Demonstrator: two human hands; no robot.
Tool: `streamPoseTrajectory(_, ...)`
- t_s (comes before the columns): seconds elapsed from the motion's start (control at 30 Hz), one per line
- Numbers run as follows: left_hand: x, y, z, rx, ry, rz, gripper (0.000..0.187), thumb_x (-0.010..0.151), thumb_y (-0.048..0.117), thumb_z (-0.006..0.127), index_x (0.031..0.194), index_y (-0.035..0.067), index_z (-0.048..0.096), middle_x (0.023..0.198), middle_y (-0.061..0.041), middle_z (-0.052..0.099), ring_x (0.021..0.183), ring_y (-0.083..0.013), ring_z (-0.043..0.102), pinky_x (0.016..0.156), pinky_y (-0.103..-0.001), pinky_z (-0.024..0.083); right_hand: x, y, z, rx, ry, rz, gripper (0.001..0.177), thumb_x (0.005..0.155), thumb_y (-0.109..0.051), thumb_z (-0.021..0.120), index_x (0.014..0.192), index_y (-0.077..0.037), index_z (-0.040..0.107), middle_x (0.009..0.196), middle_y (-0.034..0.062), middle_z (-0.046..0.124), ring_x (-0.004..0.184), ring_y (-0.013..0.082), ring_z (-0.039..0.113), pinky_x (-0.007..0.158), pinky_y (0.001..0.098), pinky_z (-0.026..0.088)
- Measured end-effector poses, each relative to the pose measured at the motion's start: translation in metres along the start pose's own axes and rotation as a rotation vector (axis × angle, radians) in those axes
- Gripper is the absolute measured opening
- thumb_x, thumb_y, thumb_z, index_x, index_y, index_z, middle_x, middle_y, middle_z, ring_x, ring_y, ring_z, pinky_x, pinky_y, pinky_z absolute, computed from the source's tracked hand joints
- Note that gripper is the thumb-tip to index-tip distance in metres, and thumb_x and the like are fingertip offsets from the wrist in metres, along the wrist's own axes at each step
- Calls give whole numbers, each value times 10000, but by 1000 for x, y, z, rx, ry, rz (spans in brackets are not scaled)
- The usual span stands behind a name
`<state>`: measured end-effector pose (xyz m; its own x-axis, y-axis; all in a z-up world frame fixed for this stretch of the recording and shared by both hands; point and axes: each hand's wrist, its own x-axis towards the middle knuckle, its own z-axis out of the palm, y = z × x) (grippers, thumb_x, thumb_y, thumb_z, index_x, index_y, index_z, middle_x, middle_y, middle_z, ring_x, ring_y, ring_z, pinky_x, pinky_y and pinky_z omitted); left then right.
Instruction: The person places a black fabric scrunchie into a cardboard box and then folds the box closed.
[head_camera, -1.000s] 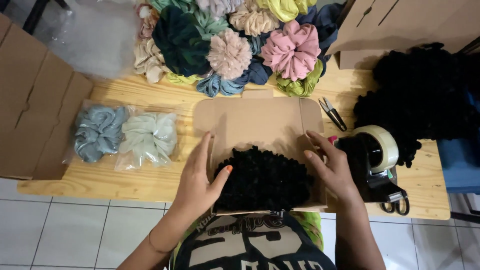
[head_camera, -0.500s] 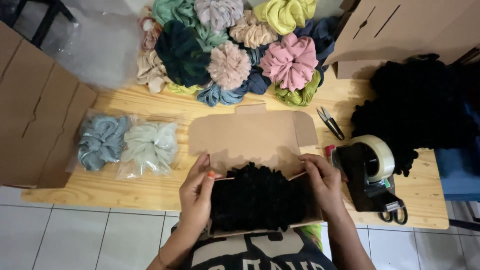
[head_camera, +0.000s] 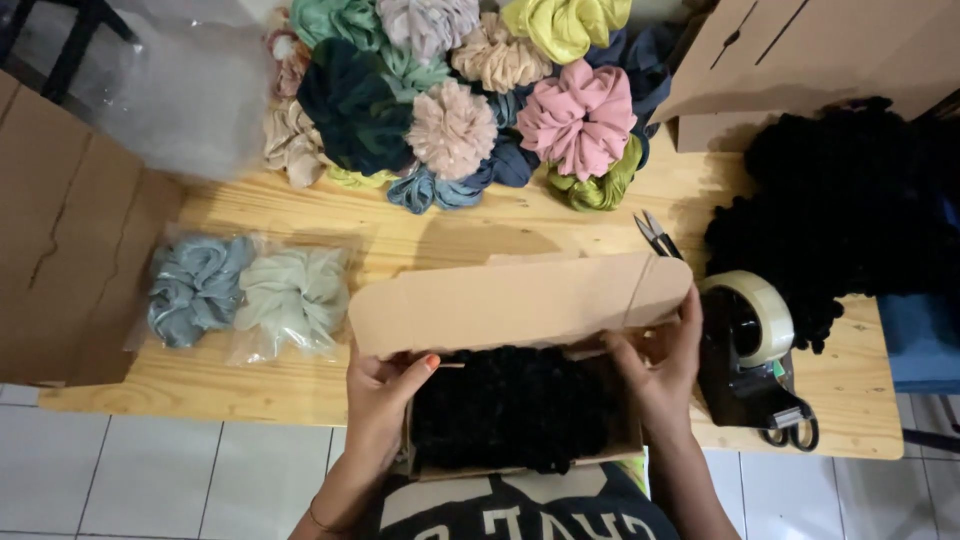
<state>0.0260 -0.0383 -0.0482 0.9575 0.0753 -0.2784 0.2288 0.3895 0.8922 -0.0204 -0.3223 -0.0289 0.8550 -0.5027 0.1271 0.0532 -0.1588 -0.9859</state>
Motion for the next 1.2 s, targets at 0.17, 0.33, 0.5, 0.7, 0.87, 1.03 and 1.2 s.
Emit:
streamPoseTrajectory(0.17,-10,-1,-8,156,-66,186,294,767,-8,817,1051,8,745,993,-97,769,947,-179,720,906,-334,628,-14,10,-25,-111,44,-23,538,894,-166,732,1369,-27,522,1190,114,657,1037,195,658,896,307,581)
streamPoseTrajectory(0.33,-16,-8,-17,291,37,310,318,722,-8,855,1025,11,762,1024,-78,768,994,-168,712,912,-300,626,-21,-1,-46,-187,-48,-156,240,991,-245,639,1057,-30,722,998,41,712,931,138,637,824,295,516)
streamPoseTrajectory(0.5,-31,24,-10,742,-21,586,139,843,73,762,978,69,794,992,-83,727,922,-165,691,809,-264,574,-20,-40,-37,-250,-193,-363,385,1007,-257,559,672,-89,474,663,5,433,589,106,345,567,265,270)
streamPoseTrajectory(0.7,-36,47,-2,942,-108,651,224,785,128,806,1003,91,771,991,-28,715,869,-136,703,773,-253,574,-28,-17,-57,-486,-159,-337,517,897,-204,707,1352,32,636,1081,116,751,764,131,650,722,257,538)
streamPoseTrajectory(0.87,-38,61,-5,897,-249,567,446,769,134,837,1192,93,702,956,-24,698,732,-116,662,736,-230,587,-23,-27,-56,-541,-256,-334,413,827,-202,794,1190,-27,705,1216,141,729,1111,241,719,948,326,567)
streamPoseTrajectory(1.03,-39,81,-10,950,-359,494,452,759,210,861,1168,93,710,868,8,688,739,-95,651,768,-255,563,-22,-38,-72,-639,-428,-336,743,669,-216,919,1336,-55,634,1327,140,696,1248,273,670,1135,399,502)
streamPoseTrajectory(1.2,-39,95,-18,1038,-649,126,779,712,392,914,1412,235,610,1322,-23,546,1274,-182,566,1025,-348,446,-22,-51,-76,-560,-649,-338,939,690,-432,852,1464,-31,504,1528,189,527,1457,336,499,1194,481,406)
